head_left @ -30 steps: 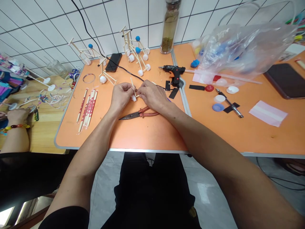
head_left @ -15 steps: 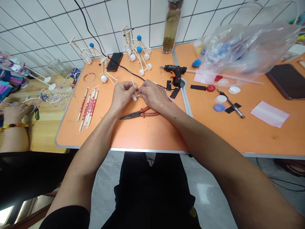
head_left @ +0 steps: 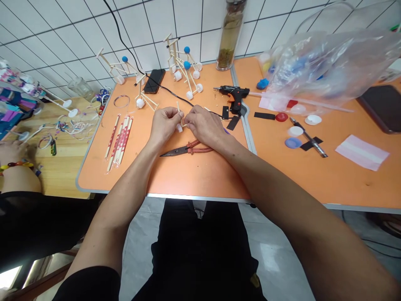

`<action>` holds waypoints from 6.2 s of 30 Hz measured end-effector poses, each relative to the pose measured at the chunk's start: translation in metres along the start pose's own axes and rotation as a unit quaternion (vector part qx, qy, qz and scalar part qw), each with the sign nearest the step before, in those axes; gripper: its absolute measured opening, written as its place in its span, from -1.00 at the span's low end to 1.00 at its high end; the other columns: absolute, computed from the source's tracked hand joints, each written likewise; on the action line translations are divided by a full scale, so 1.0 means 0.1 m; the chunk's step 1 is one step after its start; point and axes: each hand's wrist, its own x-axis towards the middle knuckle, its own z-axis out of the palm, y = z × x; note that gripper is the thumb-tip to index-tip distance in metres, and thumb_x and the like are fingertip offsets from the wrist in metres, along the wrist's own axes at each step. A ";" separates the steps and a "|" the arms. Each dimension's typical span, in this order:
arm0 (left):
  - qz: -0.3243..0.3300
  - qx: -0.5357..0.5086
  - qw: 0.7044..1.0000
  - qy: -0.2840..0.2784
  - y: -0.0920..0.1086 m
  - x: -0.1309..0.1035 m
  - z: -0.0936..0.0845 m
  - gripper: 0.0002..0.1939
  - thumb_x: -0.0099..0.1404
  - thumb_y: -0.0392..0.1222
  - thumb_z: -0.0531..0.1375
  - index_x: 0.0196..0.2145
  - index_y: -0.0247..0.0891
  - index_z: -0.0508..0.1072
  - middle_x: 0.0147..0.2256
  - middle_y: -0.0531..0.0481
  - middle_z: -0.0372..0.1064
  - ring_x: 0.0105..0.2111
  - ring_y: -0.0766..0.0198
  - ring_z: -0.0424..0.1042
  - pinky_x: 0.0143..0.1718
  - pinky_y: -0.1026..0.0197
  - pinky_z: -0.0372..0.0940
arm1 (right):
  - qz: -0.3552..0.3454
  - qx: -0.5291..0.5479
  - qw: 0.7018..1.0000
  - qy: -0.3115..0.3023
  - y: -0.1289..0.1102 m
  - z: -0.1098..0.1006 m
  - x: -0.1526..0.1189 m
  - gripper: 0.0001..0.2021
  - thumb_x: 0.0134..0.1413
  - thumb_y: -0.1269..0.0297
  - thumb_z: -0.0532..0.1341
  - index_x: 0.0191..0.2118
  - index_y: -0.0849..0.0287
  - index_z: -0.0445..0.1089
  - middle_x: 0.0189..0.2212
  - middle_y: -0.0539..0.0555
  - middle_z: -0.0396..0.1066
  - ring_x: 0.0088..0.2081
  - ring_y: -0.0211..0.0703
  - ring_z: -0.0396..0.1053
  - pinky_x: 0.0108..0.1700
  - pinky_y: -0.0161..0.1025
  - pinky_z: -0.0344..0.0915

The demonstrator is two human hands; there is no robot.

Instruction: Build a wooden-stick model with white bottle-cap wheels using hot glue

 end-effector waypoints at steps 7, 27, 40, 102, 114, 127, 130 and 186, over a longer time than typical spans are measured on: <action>-0.005 0.011 1.000 -0.021 0.02 -0.02 0.00 -0.74 0.38 -0.18 0.43 -0.46 -0.23 0.56 -0.51 0.03 0.53 -0.58 0.34 0.45 -0.53 0.33 0.36 | 0.006 0.005 1.000 -0.008 -0.01 -0.01 0.00 -0.69 0.48 0.37 0.13 0.02 0.09 0.65 0.13 0.23 0.58 -0.01 0.14 0.52 -0.14 -0.06 0.20; -0.014 0.013 1.000 -0.014 0.03 -0.03 0.01 -0.73 0.42 -0.21 0.40 -0.46 -0.24 0.57 -0.48 0.00 0.54 -0.54 0.32 0.49 -0.49 0.32 0.43 | 0.008 0.015 1.000 0.007 0.01 0.03 0.01 -0.67 0.48 0.36 0.14 0.11 0.04 0.64 0.20 0.20 0.54 0.00 0.12 0.54 -0.13 -0.07 0.26; -0.005 0.013 1.000 -0.017 0.05 -0.04 0.02 -0.76 0.38 -0.15 0.44 -0.43 -0.24 0.60 -0.52 0.01 0.54 -0.52 0.28 0.54 -0.43 0.30 0.41 | 0.043 0.024 0.999 0.008 -0.03 -0.07 -0.02 -0.56 0.46 0.41 0.10 0.27 0.03 0.57 0.28 0.21 0.48 0.06 0.16 0.53 -0.08 -0.05 0.34; 0.036 0.016 0.997 -0.065 -0.08 0.01 0.02 -0.84 0.23 -0.10 0.40 -0.43 -0.20 0.57 -0.52 0.04 0.47 -0.49 0.28 0.38 -0.42 0.23 0.23 | -0.021 -0.013 0.999 -0.042 0.10 -0.21 0.07 -0.71 0.42 0.33 0.20 0.04 0.06 0.68 0.15 0.24 0.58 -0.02 0.19 0.55 -0.11 -0.01 0.33; 0.021 -0.011 0.996 -0.084 -0.12 -0.01 0.04 -0.60 0.02 -0.10 0.60 -0.24 -0.21 0.59 -0.32 0.03 0.55 -0.32 0.28 0.46 -0.32 0.27 0.33 | 0.013 -0.022 0.999 0.021 0.16 -0.34 0.03 -0.73 0.45 0.29 0.18 0.00 0.04 0.67 0.16 0.23 0.58 0.02 0.23 0.52 -0.11 0.00 0.34; -0.024 -0.078 0.992 -0.095 0.02 -0.08 0.05 -0.68 0.08 -0.16 0.56 -0.23 -0.24 0.63 -0.35 0.02 0.60 -0.32 0.27 0.58 -0.24 0.26 0.46 | 0.009 -0.033 0.998 0.051 0.11 -0.44 -0.04 -0.67 0.52 0.27 0.12 0.09 -0.04 0.65 0.19 0.17 0.56 0.02 0.18 0.51 -0.14 -0.01 0.34; -0.029 -0.110 0.989 -0.097 0.01 -0.08 0.04 -0.61 0.04 -0.10 0.62 -0.22 -0.25 0.64 -0.32 0.00 0.63 -0.31 0.29 0.60 -0.21 0.27 0.48 | 0.015 -0.025 0.999 0.045 0.08 -0.46 -0.05 -0.66 0.51 0.29 0.14 0.16 -0.04 0.63 0.23 0.18 0.53 0.08 0.23 0.51 -0.10 0.00 0.35; -0.056 -0.204 0.975 -0.065 -0.03 -0.22 0.31 -0.42 0.00 -0.07 0.67 -0.19 -0.20 0.44 -0.45 0.13 0.59 -0.47 0.29 0.59 -0.41 0.27 0.48 | 0.266 0.710 0.645 0.097 0.11 -0.11 0.20 -0.48 -0.21 0.35 0.71 -0.14 0.11 0.50 -0.51 -0.14 0.47 -0.50 -0.38 0.40 -0.51 -0.49 0.34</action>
